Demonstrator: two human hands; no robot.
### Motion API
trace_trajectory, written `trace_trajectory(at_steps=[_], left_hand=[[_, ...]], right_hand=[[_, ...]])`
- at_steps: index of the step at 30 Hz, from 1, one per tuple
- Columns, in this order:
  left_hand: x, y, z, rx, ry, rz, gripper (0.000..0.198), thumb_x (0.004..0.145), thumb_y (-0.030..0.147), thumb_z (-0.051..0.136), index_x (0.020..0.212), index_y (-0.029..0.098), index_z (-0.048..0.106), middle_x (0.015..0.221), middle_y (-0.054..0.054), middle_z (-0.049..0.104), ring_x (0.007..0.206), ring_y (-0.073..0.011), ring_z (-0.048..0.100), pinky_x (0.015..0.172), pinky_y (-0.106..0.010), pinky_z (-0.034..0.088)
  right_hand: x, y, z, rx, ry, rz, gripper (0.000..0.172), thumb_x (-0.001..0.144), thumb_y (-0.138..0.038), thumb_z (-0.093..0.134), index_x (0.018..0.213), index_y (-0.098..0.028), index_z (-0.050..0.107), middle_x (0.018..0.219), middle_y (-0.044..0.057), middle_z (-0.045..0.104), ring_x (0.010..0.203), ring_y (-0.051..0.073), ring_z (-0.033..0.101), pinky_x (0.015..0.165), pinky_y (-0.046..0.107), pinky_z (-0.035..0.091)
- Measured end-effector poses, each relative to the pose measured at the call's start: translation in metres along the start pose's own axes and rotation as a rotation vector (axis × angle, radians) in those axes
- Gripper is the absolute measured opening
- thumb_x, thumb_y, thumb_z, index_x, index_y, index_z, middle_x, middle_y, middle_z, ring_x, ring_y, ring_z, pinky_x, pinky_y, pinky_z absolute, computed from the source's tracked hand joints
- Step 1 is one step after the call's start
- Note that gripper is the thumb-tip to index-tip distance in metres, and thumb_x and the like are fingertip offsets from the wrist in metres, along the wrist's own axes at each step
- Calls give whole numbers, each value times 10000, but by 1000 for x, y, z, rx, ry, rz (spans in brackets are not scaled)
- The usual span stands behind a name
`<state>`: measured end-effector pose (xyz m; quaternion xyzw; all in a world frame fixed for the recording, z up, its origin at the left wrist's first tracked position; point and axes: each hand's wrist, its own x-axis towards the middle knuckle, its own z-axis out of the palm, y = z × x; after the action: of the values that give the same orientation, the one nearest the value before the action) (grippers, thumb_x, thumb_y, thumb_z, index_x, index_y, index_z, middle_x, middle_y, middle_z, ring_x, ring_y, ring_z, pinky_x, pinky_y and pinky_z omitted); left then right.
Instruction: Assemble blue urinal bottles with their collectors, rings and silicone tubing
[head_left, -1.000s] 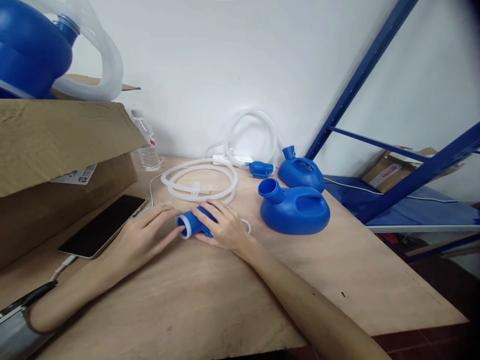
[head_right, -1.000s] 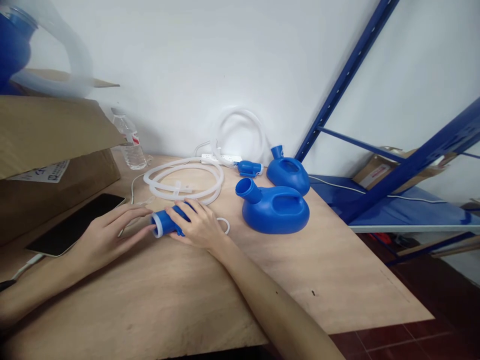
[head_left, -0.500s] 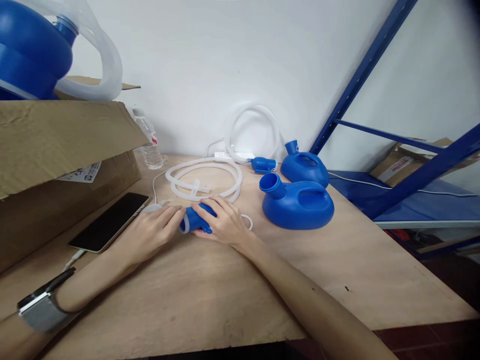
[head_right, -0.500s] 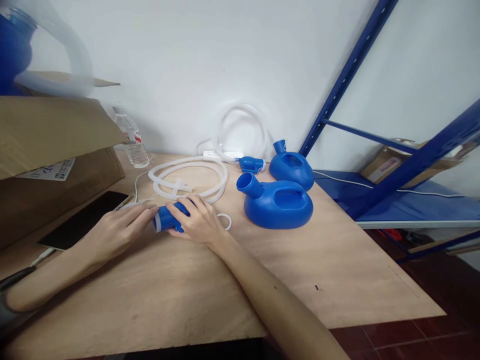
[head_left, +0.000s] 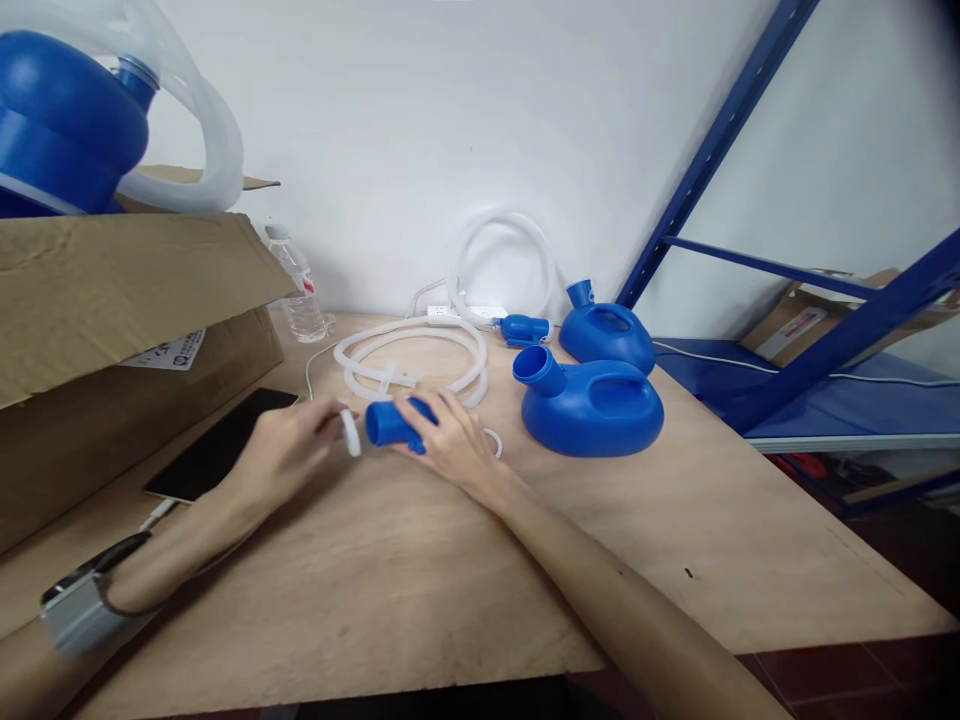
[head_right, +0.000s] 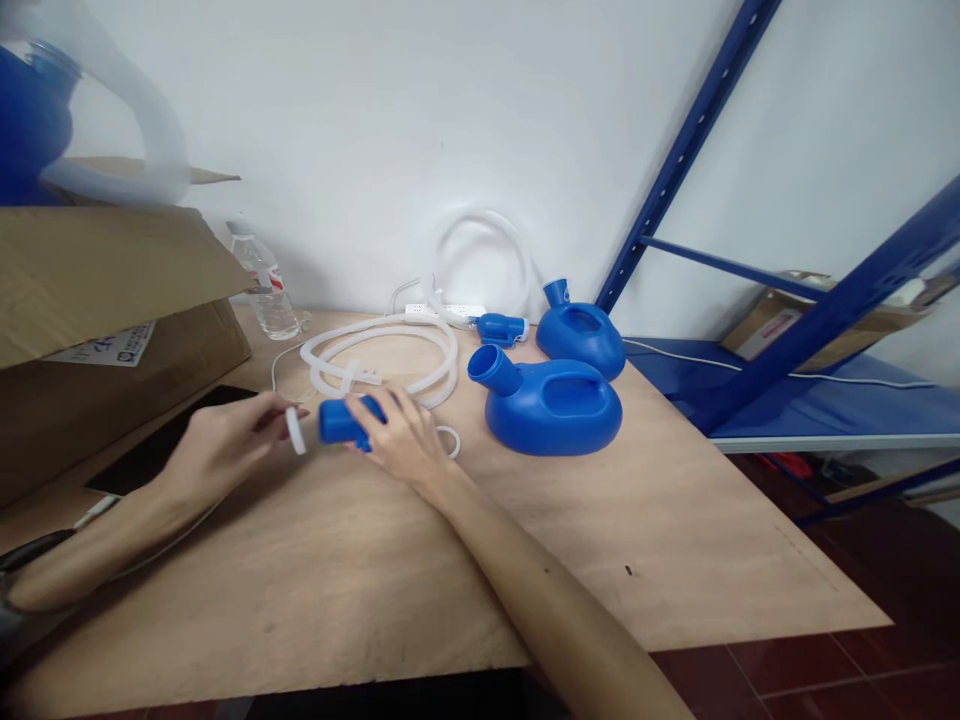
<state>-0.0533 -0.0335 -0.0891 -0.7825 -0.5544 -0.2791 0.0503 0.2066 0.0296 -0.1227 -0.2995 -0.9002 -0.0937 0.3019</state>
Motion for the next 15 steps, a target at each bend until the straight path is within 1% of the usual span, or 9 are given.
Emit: trace_trajectory(at_steps=[2,3,4,7,9,11,13,15], left_hand=[[1,-2,-5,-92,38,-135,272,995,413,542,920,208,705,773,-24,777,647,-187,703,608,-274,511],[2,-1,-6,-142,46,-166,286,985,445,567,911,210,713,774,-22,786,662,-192,716,623,-277,527],[2,1,-6,-184,29,-167,296,984,459,571,914,214,720,787,-20,795,678,-194,727,641,-281,542],[4,10,-3,-243,-88,-69,303,1007,439,527,960,228,739,820,-14,804,677,-180,729,660,-280,555],[2,16,1,-227,-157,3,311,1016,428,517,970,235,756,812,-15,794,650,-172,707,629,-269,533],[0,19,5,-219,-228,56,328,1017,434,525,938,240,778,800,-24,791,642,-177,699,604,-267,516],[-2,22,9,-242,-291,64,356,1021,443,516,923,242,793,815,-36,803,651,-186,711,597,-273,515],[-3,25,12,-282,-331,15,382,1019,476,504,981,240,803,821,-39,810,631,-189,709,572,-278,511]], right_hand=[[-1,4,-1,-1,-1,44,536,1007,-517,633,1453,-218,633,1364,159,681,1251,309,593,856,379,590],[-1,5,-1,2,-6,34,541,1004,-516,637,1453,-214,632,1371,158,679,1254,312,593,860,385,593],[-1,5,-1,7,-11,9,548,999,-513,644,1456,-211,628,1381,155,676,1261,315,592,878,396,593],[1,4,1,27,-6,-48,557,993,-494,656,1469,-206,613,1408,145,669,1295,318,578,1003,444,567],[2,5,2,37,12,-29,558,1000,-492,644,1473,-198,606,1418,143,665,1319,317,569,1089,468,525],[2,6,3,43,34,-9,563,1003,-485,636,1476,-180,602,1438,146,653,1343,322,559,1150,480,484],[1,6,3,50,46,-14,584,1001,-469,635,1497,-166,579,1460,149,637,1374,331,543,1189,487,448],[0,5,2,61,53,-29,633,993,-456,636,1541,-158,527,1490,155,613,1411,336,518,1219,494,416]])
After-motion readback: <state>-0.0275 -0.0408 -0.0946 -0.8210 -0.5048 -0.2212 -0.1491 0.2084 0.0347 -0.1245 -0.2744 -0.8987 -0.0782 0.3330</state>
